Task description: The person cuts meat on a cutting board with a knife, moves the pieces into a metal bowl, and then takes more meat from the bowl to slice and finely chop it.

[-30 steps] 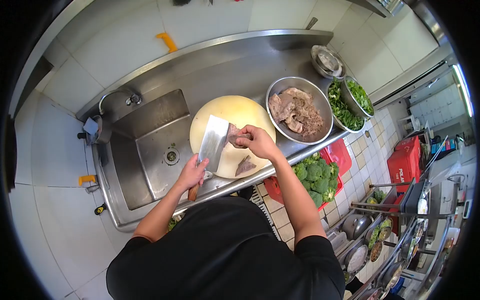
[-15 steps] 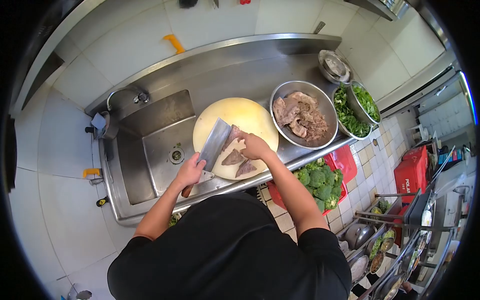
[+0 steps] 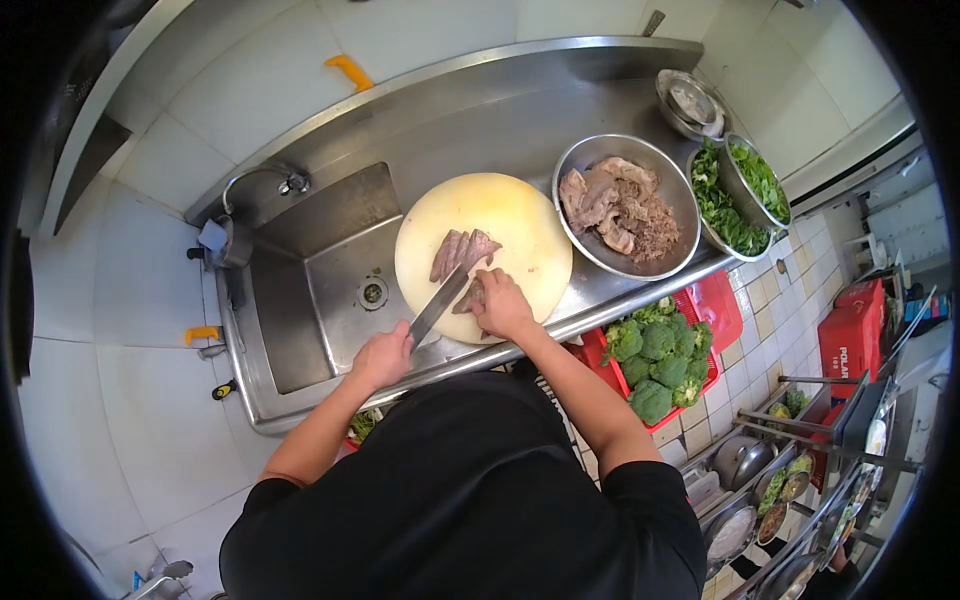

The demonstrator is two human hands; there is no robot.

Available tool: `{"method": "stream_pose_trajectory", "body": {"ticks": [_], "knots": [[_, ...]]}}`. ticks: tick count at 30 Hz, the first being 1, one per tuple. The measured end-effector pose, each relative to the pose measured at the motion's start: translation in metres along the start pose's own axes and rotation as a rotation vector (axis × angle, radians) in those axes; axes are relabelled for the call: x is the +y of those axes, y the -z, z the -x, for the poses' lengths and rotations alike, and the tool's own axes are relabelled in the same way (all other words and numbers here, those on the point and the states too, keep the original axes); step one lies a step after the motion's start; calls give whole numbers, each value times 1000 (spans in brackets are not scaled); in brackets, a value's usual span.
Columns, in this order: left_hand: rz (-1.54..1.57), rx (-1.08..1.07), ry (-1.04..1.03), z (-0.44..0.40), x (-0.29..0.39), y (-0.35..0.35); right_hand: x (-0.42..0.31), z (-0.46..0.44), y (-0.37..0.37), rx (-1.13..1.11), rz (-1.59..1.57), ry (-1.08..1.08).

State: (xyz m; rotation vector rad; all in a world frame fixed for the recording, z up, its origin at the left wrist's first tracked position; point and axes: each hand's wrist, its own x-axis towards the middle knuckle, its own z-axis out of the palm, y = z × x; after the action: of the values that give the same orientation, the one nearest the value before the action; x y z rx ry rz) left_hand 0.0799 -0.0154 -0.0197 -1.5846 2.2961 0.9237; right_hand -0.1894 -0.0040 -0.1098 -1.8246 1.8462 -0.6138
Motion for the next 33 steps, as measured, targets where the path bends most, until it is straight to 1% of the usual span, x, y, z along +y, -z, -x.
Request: {"method": "stream_pose_trajectory", "body": {"ticks": [1, 4, 7, 10, 16, 19, 22, 25, 28, 31, 33], "knots": [[-8, -5, -5, 0, 0, 0, -2, 2, -1, 82, -9, -30], [-24, -13, -22, -5, 4, 0, 5, -2, -6, 101, -58, -40], [-29, -9, -23, -9, 9, 0, 1, 1, -7, 125, 22, -45], [-30, -7, -23, -13, 11, 0, -4, 4, -17, 224, 70, 27], [-36, -6, -22, -10, 17, -1, -5, 3, -32, 113, 59, 60], [-22, 4, -38, -11, 13, -6, -17, 13, -16, 358, 196, 227], [-16, 0, -27, -12, 13, -6, -23, 21, -10, 176, 241, 332], [-15, -7, -27, -14, 13, -5, -15, 15, -14, 45, 279, 282], [-6, 0, -35, -13, 15, -3, -10, 8, -20, 86, 447, 376], [-3, -1, -37, -15, 16, -4, -11, 6, -20, 60, 472, 351], [5, 6, -34, -15, 15, -5, -14, 10, -21, 93, 398, 359]]}}
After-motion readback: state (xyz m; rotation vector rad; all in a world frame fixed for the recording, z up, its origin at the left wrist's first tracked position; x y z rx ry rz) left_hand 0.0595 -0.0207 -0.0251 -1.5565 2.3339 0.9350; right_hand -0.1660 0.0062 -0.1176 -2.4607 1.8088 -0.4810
